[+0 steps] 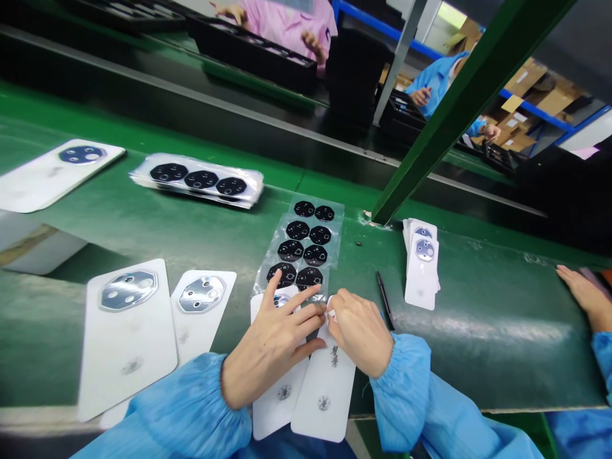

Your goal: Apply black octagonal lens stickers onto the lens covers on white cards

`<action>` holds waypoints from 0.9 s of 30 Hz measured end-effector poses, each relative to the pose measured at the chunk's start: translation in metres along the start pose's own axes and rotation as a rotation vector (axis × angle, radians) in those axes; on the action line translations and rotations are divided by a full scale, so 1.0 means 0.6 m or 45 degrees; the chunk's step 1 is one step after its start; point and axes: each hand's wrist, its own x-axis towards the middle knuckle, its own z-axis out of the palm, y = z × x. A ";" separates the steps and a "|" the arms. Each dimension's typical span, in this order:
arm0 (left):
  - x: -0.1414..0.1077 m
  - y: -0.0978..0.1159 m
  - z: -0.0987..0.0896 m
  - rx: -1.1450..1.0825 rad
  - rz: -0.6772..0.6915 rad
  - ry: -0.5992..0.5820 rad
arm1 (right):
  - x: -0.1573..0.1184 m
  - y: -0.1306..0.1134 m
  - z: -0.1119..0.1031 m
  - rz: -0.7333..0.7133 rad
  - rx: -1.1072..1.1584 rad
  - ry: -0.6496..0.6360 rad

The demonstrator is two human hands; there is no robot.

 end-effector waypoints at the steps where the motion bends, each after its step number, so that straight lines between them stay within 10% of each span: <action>1: 0.000 0.000 0.000 0.004 0.003 0.005 | 0.000 0.000 0.001 -0.005 0.005 -0.004; 27: 0.000 -0.004 0.004 0.074 0.028 -0.051 | 0.007 0.010 -0.005 -0.076 -0.005 -0.058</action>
